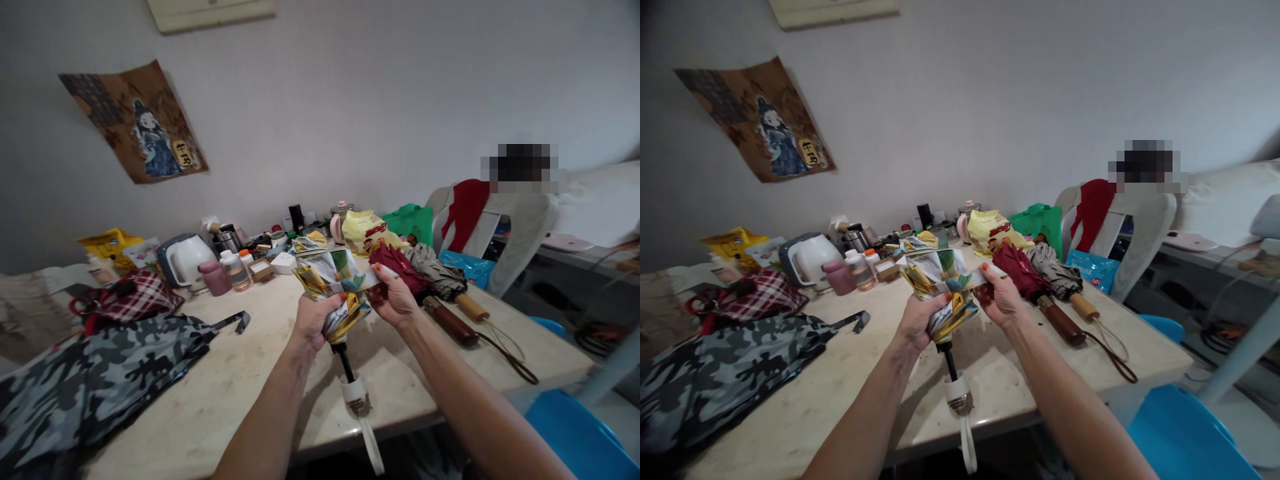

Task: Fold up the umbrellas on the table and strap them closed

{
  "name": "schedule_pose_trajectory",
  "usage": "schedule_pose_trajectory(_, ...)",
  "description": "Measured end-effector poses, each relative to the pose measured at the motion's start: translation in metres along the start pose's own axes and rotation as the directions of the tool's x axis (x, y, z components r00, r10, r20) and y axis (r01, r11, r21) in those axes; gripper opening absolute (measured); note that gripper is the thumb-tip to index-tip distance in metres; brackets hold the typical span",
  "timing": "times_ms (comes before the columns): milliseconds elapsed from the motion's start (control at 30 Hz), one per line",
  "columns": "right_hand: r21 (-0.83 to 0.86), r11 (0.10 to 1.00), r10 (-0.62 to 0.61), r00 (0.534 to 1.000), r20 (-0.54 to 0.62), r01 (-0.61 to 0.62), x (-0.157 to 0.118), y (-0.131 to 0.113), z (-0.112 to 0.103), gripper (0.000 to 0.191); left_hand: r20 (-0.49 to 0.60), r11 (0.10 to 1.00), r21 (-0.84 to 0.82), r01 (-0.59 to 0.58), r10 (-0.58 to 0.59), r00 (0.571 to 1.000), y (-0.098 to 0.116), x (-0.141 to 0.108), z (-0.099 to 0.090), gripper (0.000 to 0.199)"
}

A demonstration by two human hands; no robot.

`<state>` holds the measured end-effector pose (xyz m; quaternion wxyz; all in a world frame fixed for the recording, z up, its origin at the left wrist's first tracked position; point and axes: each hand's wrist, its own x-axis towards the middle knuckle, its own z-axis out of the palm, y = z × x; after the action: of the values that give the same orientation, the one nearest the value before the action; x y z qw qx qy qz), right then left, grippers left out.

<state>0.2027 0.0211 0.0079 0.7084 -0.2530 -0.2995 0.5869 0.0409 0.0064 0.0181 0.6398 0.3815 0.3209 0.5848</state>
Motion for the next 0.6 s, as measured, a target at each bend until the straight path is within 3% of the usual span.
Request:
schedule_pose_trajectory(67, -0.010, 1.000, 0.000, 1.000, 0.020, 0.000, -0.002, 0.001, 0.000, 0.053, 0.015, 1.000, -0.019, 0.012, -0.012, 1.000, 0.002, 0.000, -0.001, 0.050)
schedule_pose_trajectory(133, -0.092, 0.996, 0.014, 0.993, 0.119, -0.003, -0.006, 0.002, 0.001, 0.054, 0.046, 0.998, -0.056, 0.039, -0.036, 0.998, 0.005, 0.000, -0.002, 0.057)
schedule_pose_trajectory(233, -0.275, 0.955, 0.182, 0.951, 0.248, -0.111, -0.010, 0.002, 0.000, 0.057, 0.080, 0.996, -0.083, 0.041, -0.035, 0.996, 0.011, 0.001, -0.005, 0.068)
schedule_pose_trajectory(333, -0.336, 0.910, 0.335, 0.907, 0.257, -0.241, -0.011, 0.004, -0.001, 0.050, 0.071, 0.997, -0.072, 0.002, 0.003, 0.997, 0.013, 0.003, -0.007, 0.072)
schedule_pose_trajectory(500, -0.367, 0.921, 0.232, 0.942, 0.242, -0.133, -0.010, 0.007, -0.002, 0.030, 0.096, 0.992, -0.119, 0.046, -0.034, 0.995, 0.009, 0.007, -0.015, 0.060)
schedule_pose_trajectory(600, -0.274, 0.950, 0.235, 0.922, 0.308, -0.151, -0.013, 0.005, -0.001, 0.028, 0.126, 0.978, -0.179, 0.106, -0.084, 0.988, 0.009, 0.010, -0.025, 0.048)
